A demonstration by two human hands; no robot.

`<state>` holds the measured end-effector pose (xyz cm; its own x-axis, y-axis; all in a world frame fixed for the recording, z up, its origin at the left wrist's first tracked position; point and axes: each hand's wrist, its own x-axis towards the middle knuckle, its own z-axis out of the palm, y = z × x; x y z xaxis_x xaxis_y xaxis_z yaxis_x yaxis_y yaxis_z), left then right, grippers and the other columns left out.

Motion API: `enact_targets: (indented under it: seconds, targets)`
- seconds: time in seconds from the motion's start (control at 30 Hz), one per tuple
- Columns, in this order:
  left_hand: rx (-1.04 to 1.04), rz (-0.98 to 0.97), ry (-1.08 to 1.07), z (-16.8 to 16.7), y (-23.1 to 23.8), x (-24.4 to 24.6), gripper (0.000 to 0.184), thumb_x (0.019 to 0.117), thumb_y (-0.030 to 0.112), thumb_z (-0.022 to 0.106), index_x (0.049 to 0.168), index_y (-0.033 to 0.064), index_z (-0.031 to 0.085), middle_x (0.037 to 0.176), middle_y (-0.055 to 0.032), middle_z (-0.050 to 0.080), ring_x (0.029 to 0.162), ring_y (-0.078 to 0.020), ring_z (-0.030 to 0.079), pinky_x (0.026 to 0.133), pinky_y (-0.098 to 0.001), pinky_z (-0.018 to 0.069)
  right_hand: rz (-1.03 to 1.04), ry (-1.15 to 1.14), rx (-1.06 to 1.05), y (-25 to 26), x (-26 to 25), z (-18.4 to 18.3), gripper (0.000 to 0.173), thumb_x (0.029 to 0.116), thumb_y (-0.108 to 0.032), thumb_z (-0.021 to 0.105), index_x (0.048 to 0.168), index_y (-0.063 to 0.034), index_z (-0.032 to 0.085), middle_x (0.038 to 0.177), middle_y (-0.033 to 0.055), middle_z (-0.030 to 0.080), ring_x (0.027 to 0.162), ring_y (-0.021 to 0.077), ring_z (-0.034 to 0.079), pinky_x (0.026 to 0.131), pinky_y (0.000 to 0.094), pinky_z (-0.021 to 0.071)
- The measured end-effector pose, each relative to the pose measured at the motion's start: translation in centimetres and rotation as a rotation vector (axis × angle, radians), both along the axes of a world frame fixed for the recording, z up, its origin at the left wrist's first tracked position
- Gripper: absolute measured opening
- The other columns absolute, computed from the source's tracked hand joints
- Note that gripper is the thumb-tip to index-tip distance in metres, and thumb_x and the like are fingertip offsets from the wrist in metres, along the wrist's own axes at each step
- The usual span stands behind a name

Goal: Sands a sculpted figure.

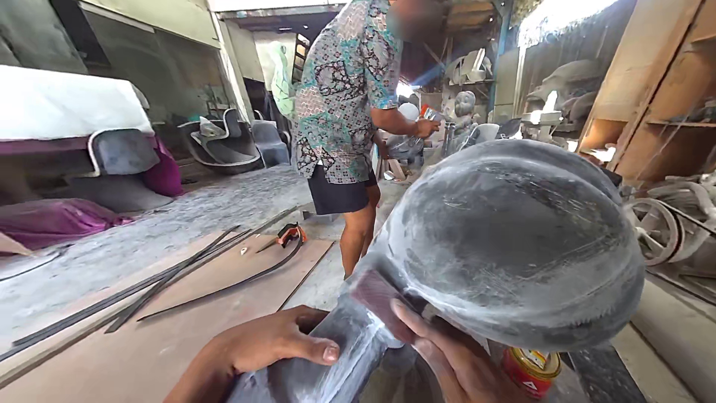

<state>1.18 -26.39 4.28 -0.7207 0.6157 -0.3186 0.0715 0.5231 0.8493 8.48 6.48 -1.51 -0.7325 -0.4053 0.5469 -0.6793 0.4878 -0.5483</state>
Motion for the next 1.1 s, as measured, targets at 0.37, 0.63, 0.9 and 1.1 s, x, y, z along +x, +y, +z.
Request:
enact_targets:
  seconds: [0.37,0.63,0.9,1.1]
  targets:
    - [-0.034,0.009,0.024,0.4,0.4,0.2,0.068,0.0761,0.070,0.077,0.122,0.0190,0.072,0.103,-0.0025,0.076,0.094,-0.0156,0.074,0.086,-0.0408,0.0616,0.035,-0.132,-0.144,1.5,1.1,-3.2,0.066,0.1114,-0.046,0.029,0.157,0.0000,0.036,0.123,0.0146,0.070,0.082,0.0048,0.066,0.076,0.0294,0.0573]
    - [-0.017,0.047,0.034,1.0,0.9,1.2,0.059,0.0807,0.063,0.076,0.116,0.0156,0.072,0.097,-0.0010,0.075,0.088,-0.0111,0.072,0.083,-0.0361,0.0610,0.045,-0.162,-0.180,0.2,0.5,-2.1,0.068,0.1115,-0.046,0.030,0.159,0.0019,0.029,0.142,0.0141,0.060,0.077,-0.0014,0.058,0.069,0.0226,0.0525]
    - [0.021,0.028,0.049,0.6,1.1,1.5,0.054,0.0842,0.060,0.075,0.114,0.0143,0.074,0.097,-0.0008,0.076,0.089,-0.0104,0.073,0.084,-0.0341,0.0608,-0.025,0.079,-0.120,-2.0,0.0,-1.0,0.061,0.1125,-0.037,0.033,0.156,0.0068,0.034,0.153,0.0171,0.052,0.133,0.0069,0.056,0.111,0.0267,0.0486]
    - [-0.002,0.061,0.060,1.0,1.1,1.2,0.062,0.0808,0.064,0.076,0.115,0.0121,0.073,0.096,-0.0024,0.076,0.089,-0.0117,0.073,0.084,-0.0353,0.0608,-0.132,0.184,-0.051,-1.1,0.1,-3.0,0.059,0.1106,-0.041,0.038,0.153,-0.0008,0.045,0.118,0.0147,0.073,0.089,0.0047,0.070,0.080,0.0261,0.0594]
